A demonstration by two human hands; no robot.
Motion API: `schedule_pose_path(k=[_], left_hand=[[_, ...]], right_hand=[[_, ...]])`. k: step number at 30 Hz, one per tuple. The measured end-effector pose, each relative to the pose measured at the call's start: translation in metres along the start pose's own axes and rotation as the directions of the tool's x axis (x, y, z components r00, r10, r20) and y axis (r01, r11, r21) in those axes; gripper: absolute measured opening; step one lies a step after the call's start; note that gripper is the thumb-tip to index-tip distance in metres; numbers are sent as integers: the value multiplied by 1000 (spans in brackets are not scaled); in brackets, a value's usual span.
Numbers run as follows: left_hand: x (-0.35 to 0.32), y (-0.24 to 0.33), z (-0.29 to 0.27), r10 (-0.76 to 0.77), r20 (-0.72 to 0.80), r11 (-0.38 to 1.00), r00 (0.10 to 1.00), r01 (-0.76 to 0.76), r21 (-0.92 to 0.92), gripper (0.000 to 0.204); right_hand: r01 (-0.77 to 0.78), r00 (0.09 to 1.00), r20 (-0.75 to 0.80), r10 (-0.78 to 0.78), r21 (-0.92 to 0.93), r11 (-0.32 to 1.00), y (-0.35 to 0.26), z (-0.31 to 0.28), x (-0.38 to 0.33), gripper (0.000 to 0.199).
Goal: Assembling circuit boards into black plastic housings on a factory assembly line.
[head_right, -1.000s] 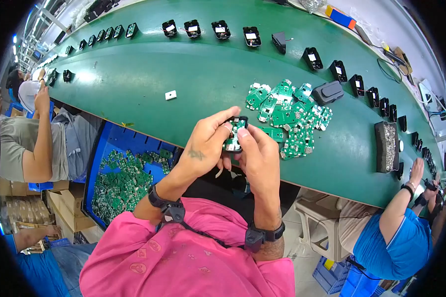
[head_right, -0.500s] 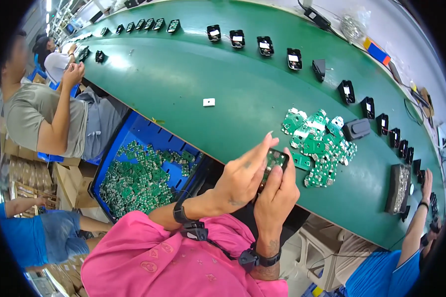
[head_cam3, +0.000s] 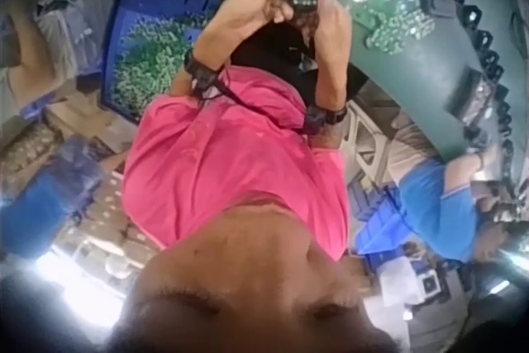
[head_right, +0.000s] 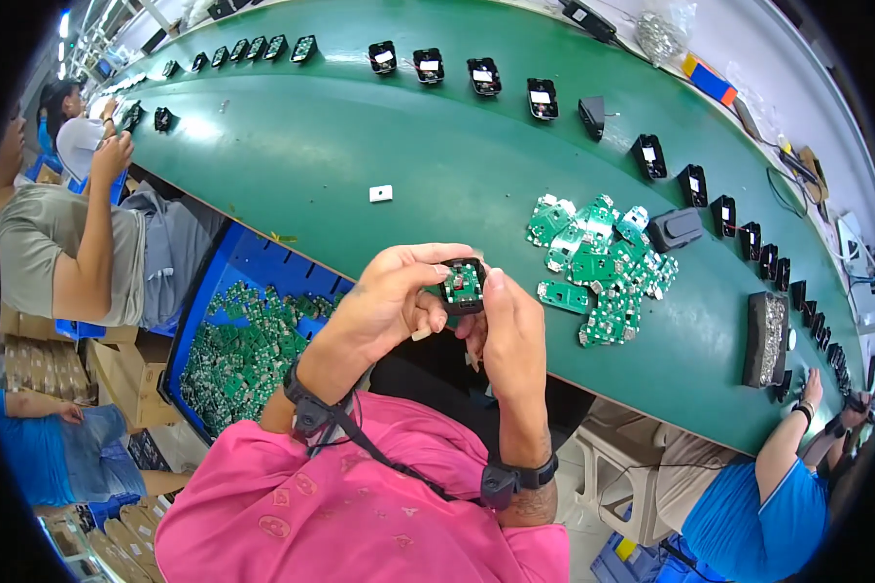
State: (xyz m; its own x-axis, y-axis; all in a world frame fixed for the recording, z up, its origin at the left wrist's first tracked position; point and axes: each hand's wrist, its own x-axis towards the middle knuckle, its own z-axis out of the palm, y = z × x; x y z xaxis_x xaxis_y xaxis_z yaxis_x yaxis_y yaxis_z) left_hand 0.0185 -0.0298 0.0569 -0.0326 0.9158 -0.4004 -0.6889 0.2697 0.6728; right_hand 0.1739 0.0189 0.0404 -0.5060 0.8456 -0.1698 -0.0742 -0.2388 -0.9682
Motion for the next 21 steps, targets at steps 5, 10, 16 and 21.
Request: schedule_pose_path(k=[5, 10, 16, 21], left_hand=[[-2, 8, 0, -73, 144, 991, 987, 88, -102, 38], [1, 6, -2, -110, 178, 984, 978, 133, -120, 39], [-13, 0, 14, 121, 159, 966, 980, -153, 207, 50], [-15, -6, -5, 458, 188, 622, 869, -464, 630, 59]], right_hand=[[116, 989, -65, -132, -205, 972, -14, 1, -12, 52], [151, 982, -81, -171, -215, 965, -16, 0, -16, 51], [208, 964, -121, -237, -211, 955, -21, 3, -16, 36], [327, 917, -9, -398, -555, 765, -15, 33, -19, 43]])
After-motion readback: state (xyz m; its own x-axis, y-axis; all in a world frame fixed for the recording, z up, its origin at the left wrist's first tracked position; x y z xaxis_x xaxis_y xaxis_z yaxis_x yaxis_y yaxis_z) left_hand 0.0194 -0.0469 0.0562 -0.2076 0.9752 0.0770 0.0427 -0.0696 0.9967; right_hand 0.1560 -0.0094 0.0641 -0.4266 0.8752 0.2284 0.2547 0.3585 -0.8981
